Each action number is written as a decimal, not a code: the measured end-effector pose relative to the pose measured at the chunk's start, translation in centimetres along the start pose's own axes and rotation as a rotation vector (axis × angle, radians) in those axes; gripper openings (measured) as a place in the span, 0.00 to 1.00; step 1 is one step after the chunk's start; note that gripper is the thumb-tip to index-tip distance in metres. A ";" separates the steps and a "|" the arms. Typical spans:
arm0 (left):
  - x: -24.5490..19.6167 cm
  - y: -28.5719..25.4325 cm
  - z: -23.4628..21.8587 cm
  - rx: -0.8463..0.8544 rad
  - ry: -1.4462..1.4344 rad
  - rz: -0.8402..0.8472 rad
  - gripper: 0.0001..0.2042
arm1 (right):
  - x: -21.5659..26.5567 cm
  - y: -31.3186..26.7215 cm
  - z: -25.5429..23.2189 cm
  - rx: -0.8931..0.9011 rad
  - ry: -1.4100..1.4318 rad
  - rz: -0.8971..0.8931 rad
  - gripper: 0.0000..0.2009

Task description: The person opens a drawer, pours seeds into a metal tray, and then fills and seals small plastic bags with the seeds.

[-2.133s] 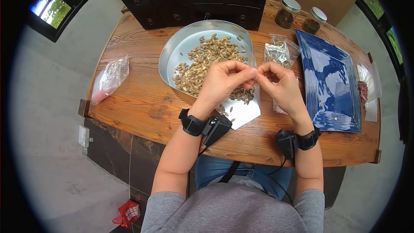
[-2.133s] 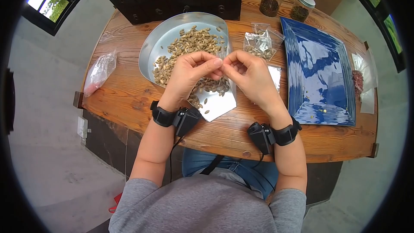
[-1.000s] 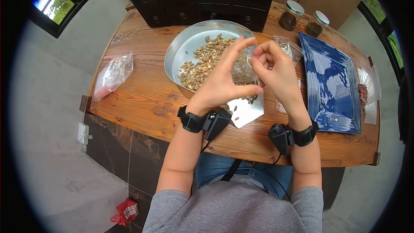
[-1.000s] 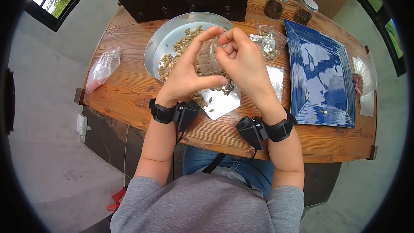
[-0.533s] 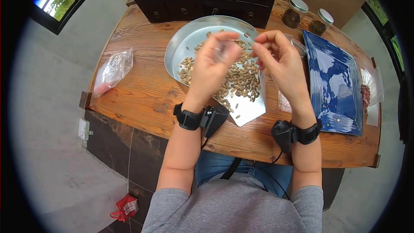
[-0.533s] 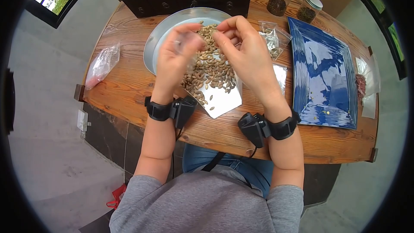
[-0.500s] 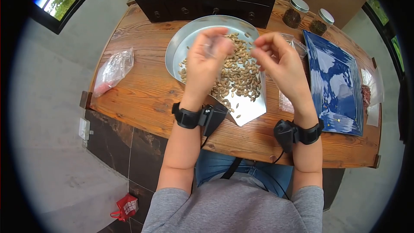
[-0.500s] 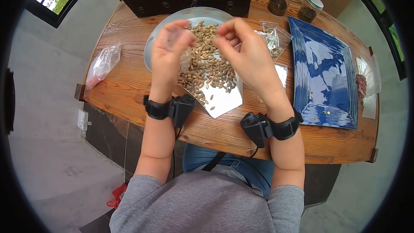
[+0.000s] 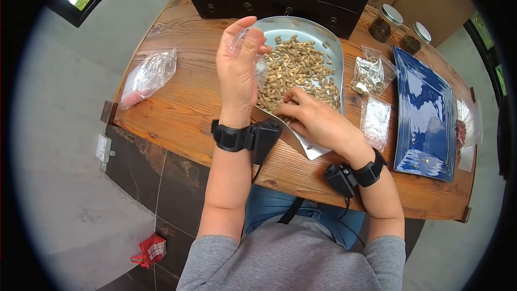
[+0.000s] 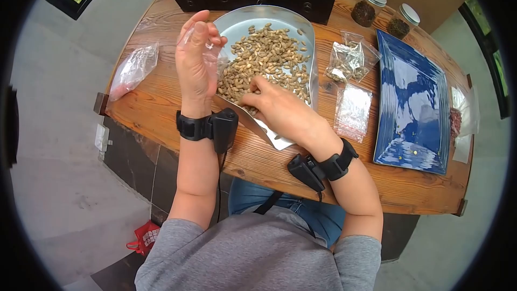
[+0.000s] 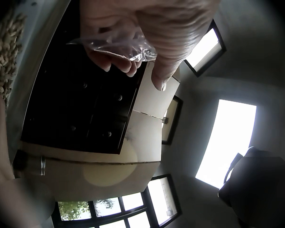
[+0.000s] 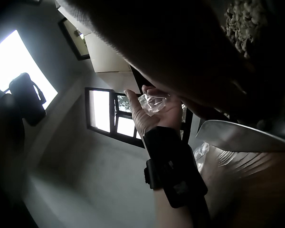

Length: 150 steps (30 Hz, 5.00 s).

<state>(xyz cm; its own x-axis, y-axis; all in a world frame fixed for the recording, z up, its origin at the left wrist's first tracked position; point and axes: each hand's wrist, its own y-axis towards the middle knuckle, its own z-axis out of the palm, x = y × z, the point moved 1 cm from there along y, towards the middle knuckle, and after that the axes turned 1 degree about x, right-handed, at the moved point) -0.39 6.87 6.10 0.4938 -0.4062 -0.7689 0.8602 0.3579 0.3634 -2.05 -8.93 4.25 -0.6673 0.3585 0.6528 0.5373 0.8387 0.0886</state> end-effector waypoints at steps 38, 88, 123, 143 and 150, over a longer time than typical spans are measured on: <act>2.8 -2.4 2.5 0.419 0.550 -0.238 0.09 | -0.6 -0.5 -10.0 -0.373 0.319 0.147 0.09; 3.7 -3.3 3.8 0.556 0.581 -0.218 0.37 | 1.1 0.0 -7.3 -0.276 -0.044 0.178 0.10; 3.0 -2.7 3.0 0.444 0.298 -0.356 0.16 | 0.9 0.2 -7.9 -0.293 -0.168 -0.189 0.08; 2.4 -2.6 3.2 0.492 0.274 -0.366 0.16 | 1.1 0.0 -8.2 -0.287 -0.056 -0.125 0.05; 1.7 -2.6 3.3 0.481 0.162 -0.419 0.18 | 0.9 0.2 -7.6 -0.339 -0.110 -0.239 0.05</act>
<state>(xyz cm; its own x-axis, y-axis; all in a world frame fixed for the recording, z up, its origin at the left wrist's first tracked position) -1.37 2.50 5.56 0.1114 -0.2838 -0.9524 0.9550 -0.2346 0.1816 1.38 -11.57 10.55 -0.8349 0.2273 0.5012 0.4876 0.7278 0.4823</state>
